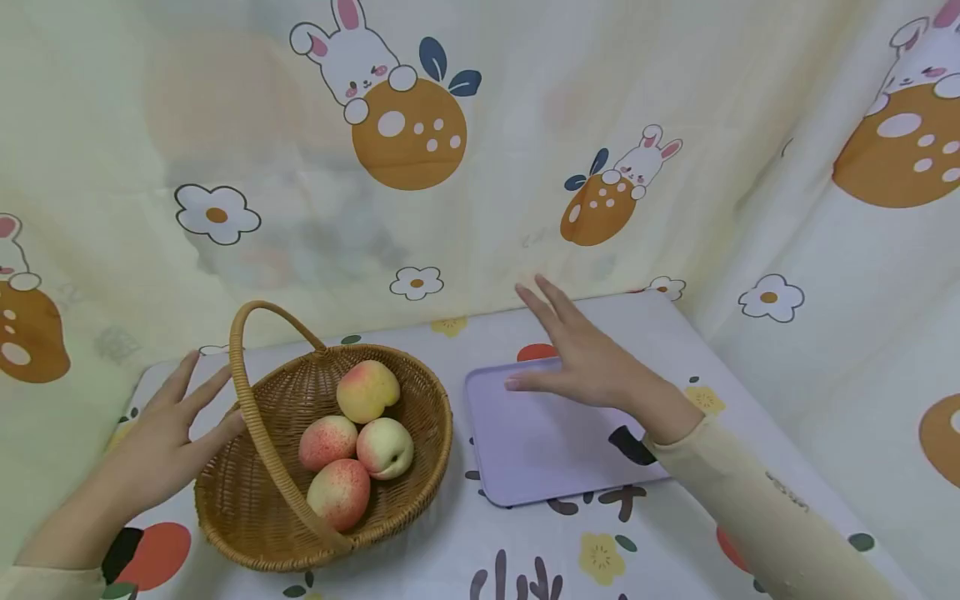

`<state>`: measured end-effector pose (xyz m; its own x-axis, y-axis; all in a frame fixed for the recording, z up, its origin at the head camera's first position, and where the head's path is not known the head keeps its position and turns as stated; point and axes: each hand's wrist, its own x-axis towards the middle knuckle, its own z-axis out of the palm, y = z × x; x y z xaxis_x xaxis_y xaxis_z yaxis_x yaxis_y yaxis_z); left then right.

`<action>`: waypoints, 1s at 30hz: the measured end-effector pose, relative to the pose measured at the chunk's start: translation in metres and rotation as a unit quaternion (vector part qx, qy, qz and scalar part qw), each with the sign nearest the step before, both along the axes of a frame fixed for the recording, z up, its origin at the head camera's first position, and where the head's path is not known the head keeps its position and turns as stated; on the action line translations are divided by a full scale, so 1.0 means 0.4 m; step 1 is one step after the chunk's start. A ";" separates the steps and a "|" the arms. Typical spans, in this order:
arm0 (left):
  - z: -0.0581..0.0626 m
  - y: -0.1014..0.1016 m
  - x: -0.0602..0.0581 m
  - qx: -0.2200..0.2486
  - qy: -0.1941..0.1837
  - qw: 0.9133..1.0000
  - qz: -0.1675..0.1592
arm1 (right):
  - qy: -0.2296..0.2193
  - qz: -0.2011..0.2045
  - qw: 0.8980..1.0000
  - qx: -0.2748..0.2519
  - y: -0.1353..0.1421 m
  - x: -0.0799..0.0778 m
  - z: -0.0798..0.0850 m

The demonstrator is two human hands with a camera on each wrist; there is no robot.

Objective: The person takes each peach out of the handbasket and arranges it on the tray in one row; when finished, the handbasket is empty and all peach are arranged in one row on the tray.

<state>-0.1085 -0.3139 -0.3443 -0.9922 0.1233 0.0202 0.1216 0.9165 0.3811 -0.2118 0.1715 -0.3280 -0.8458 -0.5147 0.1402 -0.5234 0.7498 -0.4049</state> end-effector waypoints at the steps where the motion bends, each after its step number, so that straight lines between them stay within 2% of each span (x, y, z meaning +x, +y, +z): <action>1: -0.009 -0.004 0.006 0.014 -0.008 1.000 -0.002 | -0.008 0.015 1.000 -0.015 -0.021 0.001 -0.002; 4: -0.038 -0.010 0.021 0.044 -0.021 0.999 -0.009 | -0.031 0.054 0.996 -0.057 -0.083 0.003 -0.008; 8: -0.078 -0.014 0.034 0.075 -0.035 0.996 -0.022 | -0.060 0.094 0.987 -0.115 -0.158 0.004 -0.018; 13: -0.110 -0.016 0.043 0.111 -0.072 0.991 -0.023 | -0.073 0.145 0.974 -0.158 -0.240 0.008 -0.036; 20: -0.119 -0.011 0.039 0.173 -0.147 0.974 -0.002 | -0.083 0.185 0.964 -0.172 -0.326 0.014 -0.060; 25: -0.114 -0.005 0.031 0.155 -0.147 0.977 -0.001 | -0.094 0.201 0.961 -0.166 -0.371 0.012 -0.073; 30: -0.115 -0.002 0.029 0.137 -0.130 0.982 -0.002 | -0.108 0.214 0.958 -0.158 -0.409 0.007 -0.085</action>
<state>-0.0971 -0.3148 -0.3902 -0.9674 0.1534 -0.2015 -0.0087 0.7750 0.6319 -0.2090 0.0078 -0.3622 -0.5943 -0.7809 0.1923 -0.6335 0.3073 -0.7101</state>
